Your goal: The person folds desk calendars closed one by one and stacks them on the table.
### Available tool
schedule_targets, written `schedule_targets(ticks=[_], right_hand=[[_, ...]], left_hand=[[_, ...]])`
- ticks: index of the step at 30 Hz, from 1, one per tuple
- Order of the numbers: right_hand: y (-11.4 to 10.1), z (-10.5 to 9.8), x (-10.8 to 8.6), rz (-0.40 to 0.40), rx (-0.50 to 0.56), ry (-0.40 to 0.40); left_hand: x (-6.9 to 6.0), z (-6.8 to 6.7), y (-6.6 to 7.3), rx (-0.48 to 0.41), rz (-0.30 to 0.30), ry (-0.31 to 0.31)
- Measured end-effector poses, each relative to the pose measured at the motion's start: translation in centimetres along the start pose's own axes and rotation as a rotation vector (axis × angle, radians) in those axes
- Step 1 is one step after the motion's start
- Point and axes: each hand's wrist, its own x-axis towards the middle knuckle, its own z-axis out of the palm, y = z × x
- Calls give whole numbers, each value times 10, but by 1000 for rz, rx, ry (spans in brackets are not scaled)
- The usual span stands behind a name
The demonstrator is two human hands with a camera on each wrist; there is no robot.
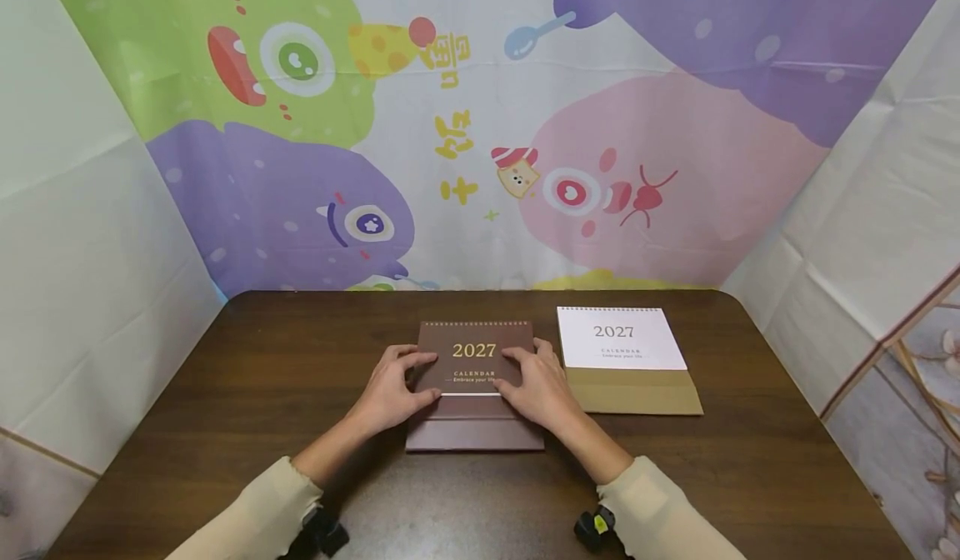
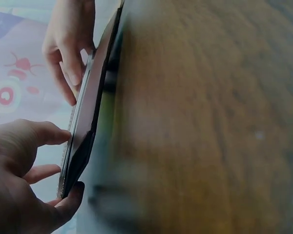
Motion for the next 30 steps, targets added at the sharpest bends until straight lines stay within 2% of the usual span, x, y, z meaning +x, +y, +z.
schedule_targets(ticks=[13,19,23,26,30], right_hand=[[7,-11,7,-1,9,25],[9,-22,10,13,-4,45],[20,-25,15,42,-15,28],[39,-21,21,56,-47,27],[54,-24,25,64,-44,30]], left_hand=[[13,7,-1,3,3,-13],[20,13,5,9,-18,-42],[26,18,12,18,-47,-70],[31,23,16,15,-59,-86],[36,29,22,-9,-69,-90]])
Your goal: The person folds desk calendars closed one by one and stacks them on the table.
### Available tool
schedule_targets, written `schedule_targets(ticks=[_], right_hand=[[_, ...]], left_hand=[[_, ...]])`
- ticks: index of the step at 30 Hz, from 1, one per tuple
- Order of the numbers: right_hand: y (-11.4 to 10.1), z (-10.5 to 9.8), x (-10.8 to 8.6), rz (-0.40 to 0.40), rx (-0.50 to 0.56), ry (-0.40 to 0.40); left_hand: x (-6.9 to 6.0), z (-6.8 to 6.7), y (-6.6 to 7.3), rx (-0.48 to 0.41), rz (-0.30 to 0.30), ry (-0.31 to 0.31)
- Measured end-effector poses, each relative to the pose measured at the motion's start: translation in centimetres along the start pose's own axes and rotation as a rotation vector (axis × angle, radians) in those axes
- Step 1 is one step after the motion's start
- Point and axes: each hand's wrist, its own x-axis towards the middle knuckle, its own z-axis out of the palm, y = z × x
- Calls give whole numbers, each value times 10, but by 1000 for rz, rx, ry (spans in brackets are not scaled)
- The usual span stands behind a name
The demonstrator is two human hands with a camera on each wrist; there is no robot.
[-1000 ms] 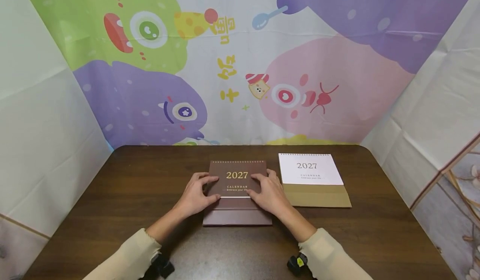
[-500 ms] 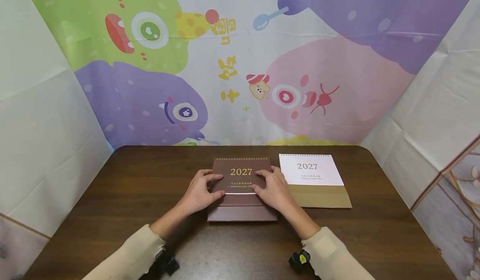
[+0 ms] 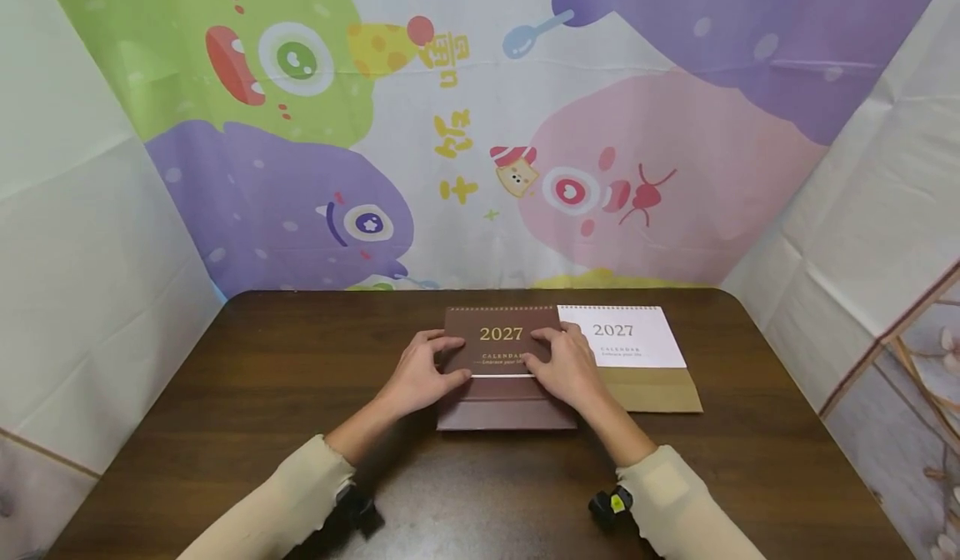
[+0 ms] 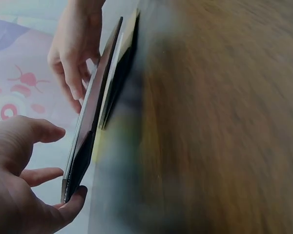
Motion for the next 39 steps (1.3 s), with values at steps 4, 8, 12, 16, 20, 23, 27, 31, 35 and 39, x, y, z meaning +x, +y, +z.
schedule_targets(ticks=[4,8,12,16,20,23,27,31,35,39], right_hand=[[0,-9,0,9,8,12],[-14,-28,-5,30,14,19],[-39,-53,-15,56,29,-7],[-49,-67,-20,69,15,-15],[-44,-72,-20,72,6,0],[-37,-75,-18,62,17,8],[-13,-73,-9,41,28,27],[22,-63,5,30,27,54],[48,-58,14,45,19,67],[60,-60,18,71,-8,78]], left_hand=[[8,6,5,-17,-8,2],[15,12,11,-35,-8,-12],[21,18,16,-47,-11,-33],[26,24,20,-48,7,-37],[32,33,20,-83,15,-39],[37,39,21,-121,9,-46],[41,45,25,-165,8,-35],[43,50,32,-206,-2,-29],[40,52,43,-234,-1,-33],[34,50,57,-259,13,-32]])
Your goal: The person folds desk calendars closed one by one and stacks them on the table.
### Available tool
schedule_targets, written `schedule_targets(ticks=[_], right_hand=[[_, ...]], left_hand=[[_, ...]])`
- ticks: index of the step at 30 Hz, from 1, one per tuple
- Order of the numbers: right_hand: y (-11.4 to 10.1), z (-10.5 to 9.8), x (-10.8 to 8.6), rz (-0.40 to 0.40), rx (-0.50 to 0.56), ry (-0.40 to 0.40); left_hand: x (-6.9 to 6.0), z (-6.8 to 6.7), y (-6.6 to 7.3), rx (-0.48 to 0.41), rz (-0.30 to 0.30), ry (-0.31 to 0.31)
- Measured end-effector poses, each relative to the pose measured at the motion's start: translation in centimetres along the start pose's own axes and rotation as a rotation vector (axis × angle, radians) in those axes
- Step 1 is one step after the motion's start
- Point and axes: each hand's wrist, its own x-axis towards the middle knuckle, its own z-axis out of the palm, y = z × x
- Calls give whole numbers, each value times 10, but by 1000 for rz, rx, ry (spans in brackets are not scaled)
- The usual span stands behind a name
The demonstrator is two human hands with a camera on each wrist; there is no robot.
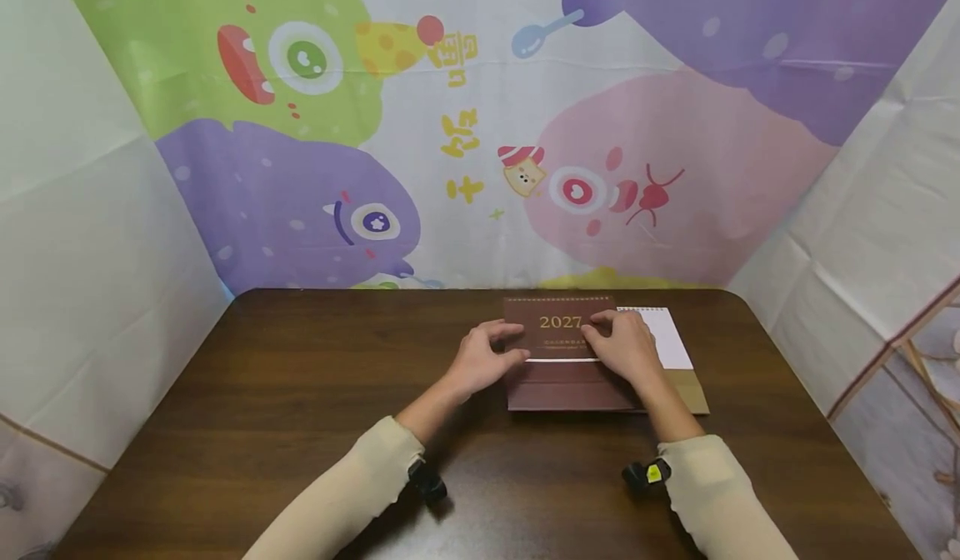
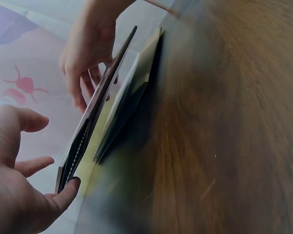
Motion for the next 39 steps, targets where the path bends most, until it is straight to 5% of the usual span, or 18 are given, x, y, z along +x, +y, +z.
schedule_targets(ticks=[11,16,30,39], right_hand=[[-44,-53,-20,84,18,-90],[-47,-65,-23,134,0,-140],[-21,-76,-17,202,3,-124],[-10,-81,-16,262,5,-108]], left_hand=[[-19,-4,58,-138,-48,-41],[-15,3,62,-144,-59,-56],[2,26,75,-194,-85,-80],[26,50,62,-165,-48,-70]])
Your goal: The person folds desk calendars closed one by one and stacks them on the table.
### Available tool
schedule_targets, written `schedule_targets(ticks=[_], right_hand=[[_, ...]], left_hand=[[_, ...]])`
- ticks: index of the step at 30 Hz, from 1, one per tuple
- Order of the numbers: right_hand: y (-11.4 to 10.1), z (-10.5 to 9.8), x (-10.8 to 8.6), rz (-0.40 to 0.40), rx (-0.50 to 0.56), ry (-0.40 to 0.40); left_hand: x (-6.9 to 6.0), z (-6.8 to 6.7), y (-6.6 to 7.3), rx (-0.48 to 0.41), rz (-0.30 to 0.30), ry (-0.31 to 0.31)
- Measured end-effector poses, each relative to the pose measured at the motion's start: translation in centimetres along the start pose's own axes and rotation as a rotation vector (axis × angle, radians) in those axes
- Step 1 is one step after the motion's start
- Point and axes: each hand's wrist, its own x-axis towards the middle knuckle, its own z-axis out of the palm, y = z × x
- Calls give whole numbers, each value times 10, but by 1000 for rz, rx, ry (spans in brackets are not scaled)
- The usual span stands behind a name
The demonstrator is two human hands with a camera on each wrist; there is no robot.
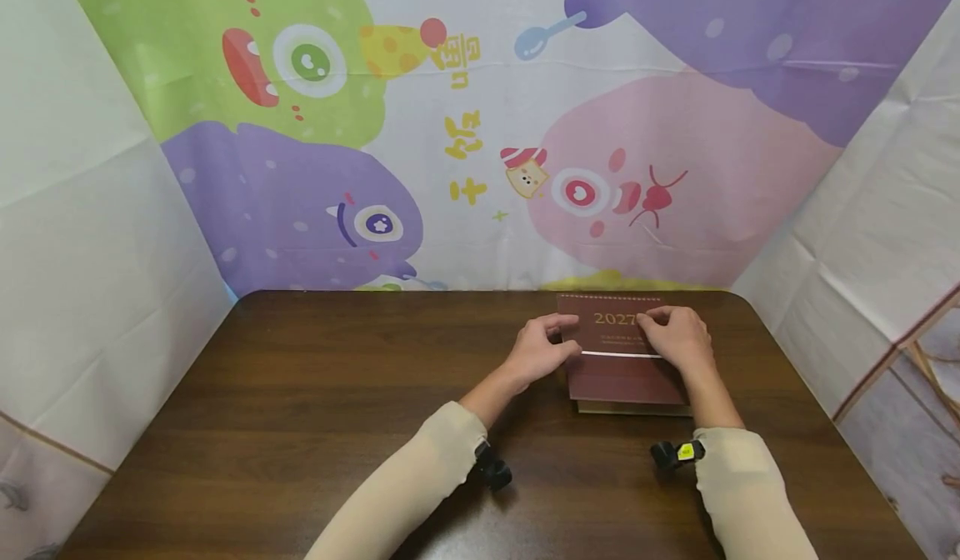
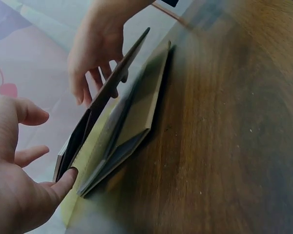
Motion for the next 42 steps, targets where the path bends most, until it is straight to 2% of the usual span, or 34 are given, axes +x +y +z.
schedule_targets(ticks=[4,5,7,15,20,28,35,42], right_hand=[[3,-4,2,25,3,3],[4,-4,3,29,5,5],[6,-5,4,34,6,10],[9,-5,6,43,6,10],[9,-4,5,49,7,17],[9,-2,5,50,12,11],[12,0,5,79,20,-1],[14,2,5,93,4,-24]], left_hand=[[21,18,-24,49,15,30],[22,20,-23,41,-1,21],[28,27,-31,60,7,33],[26,31,-28,84,18,25],[30,34,-32,90,7,28],[29,37,-34,126,-8,-11],[29,40,-38,135,0,-18],[25,39,-34,158,-15,-37]])
